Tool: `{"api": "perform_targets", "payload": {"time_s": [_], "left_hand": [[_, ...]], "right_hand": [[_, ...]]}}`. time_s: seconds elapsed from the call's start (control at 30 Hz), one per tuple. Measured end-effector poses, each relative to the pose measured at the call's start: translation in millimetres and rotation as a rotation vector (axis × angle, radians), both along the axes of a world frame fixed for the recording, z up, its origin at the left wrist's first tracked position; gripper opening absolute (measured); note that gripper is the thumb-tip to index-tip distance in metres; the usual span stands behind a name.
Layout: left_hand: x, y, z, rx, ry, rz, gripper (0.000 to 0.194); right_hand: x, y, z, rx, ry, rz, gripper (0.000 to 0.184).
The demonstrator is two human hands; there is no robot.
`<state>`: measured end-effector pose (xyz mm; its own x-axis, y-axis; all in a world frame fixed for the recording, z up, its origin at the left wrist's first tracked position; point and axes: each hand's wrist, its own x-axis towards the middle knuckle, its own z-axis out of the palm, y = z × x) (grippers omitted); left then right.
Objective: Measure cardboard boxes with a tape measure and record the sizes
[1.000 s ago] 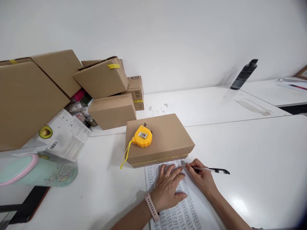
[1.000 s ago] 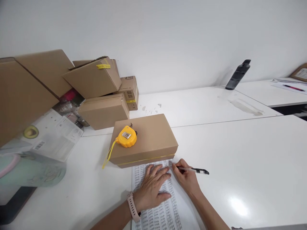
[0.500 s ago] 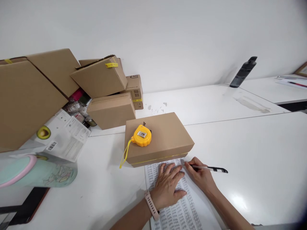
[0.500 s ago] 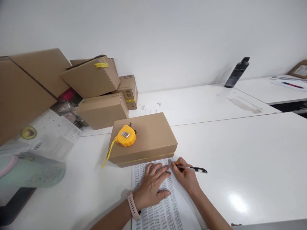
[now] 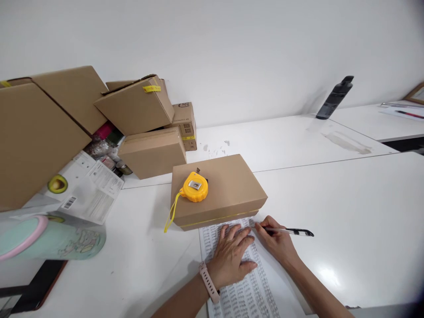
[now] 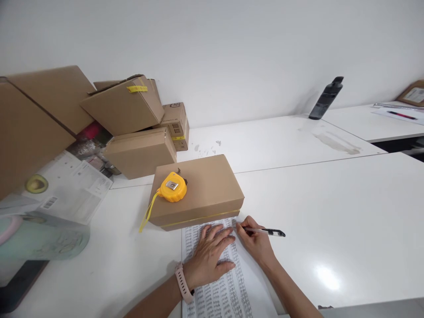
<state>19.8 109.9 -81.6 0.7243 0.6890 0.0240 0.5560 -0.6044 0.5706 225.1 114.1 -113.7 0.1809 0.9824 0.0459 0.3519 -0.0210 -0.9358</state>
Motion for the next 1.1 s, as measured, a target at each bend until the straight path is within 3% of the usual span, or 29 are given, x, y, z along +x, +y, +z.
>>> {"api": "perform_targets", "payload": {"time_s": [0.4,1.1], "left_hand": [[-0.6,0.0,1.0,-0.002,0.001,-0.005,0.057],[-0.7,-0.3,-0.8,0.015,-0.003,0.003,0.057]], "right_hand": [[-0.6,0.4,6.2,0.004,-0.021,0.003,0.045],[-0.4,0.3,2.4,0.006,-0.002,-0.025,0.048]]}}
